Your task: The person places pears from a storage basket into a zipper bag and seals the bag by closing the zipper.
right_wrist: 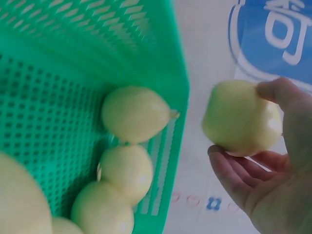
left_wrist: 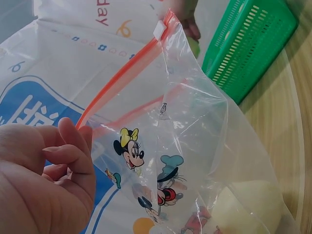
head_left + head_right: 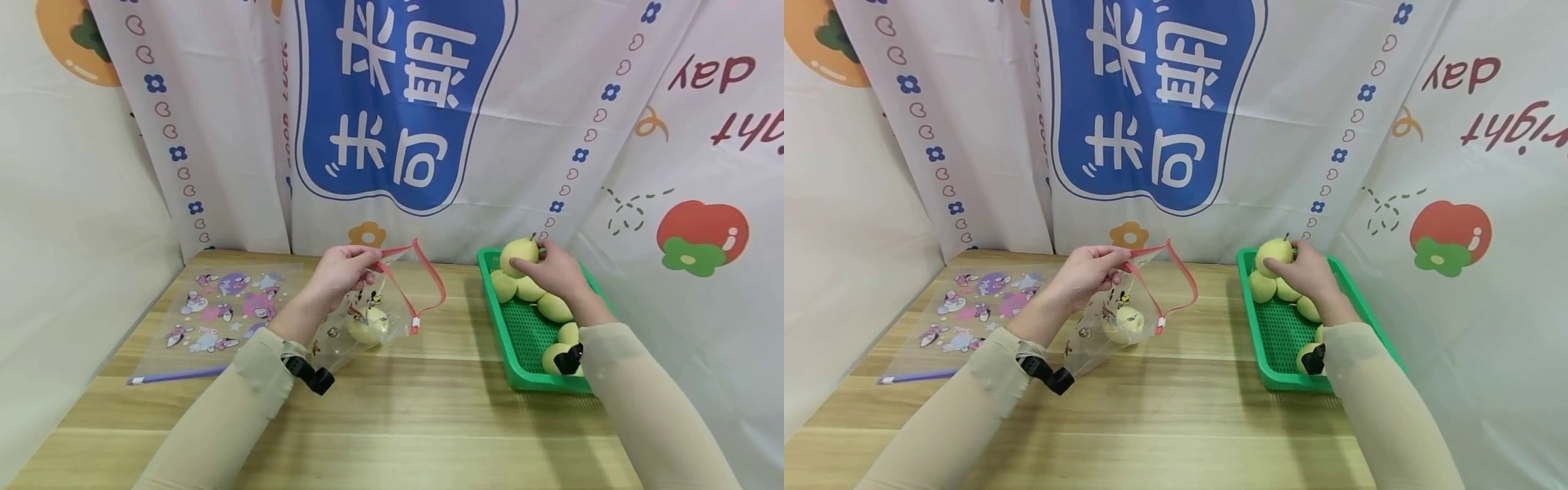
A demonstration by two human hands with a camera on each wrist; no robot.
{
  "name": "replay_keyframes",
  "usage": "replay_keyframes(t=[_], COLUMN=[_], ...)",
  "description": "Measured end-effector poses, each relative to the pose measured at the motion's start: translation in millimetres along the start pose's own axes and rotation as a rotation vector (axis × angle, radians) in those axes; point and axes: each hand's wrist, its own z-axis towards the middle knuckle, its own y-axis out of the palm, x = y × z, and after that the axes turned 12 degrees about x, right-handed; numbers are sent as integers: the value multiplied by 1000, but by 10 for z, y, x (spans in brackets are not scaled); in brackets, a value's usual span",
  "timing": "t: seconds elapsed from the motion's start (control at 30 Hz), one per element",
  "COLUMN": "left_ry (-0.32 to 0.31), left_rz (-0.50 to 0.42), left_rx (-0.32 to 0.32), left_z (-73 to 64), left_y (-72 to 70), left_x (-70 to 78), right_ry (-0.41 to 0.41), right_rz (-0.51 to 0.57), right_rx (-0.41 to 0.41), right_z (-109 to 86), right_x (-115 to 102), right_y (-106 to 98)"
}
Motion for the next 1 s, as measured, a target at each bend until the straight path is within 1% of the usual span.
replay_keyframes(t=[0.1,0.17,0.3,0.43,0.57,0.73,0.9,1.0], left_ry=[5,5,3,4,6,9,10,19], left_rz=[5,6,7,10,5,2,10,8], left_rx=[-2,-3,0,-3,-5,-3,5,9], left_z=[2,7,15,24,21,23,30,19], left_y=[-1,-1,-3,-1,7,3,4,9], left_x=[-5,-9,-14,-11,2,11,9,20], right_ry=[5,-7,-57,-125,-195,-285,-347,-386], right_rz=[48,69,115,164,217,271,210,140], right_rx=[12,15,25,39,18,-48,-129,-155], right_z=[-19,-38,-104,-176,-249,-346,-409,-422], right_x=[-181,-313,-573,-811,-1026,-1263,-1427,-1506], right_y=[36,76,161,243,313,411,540,614])
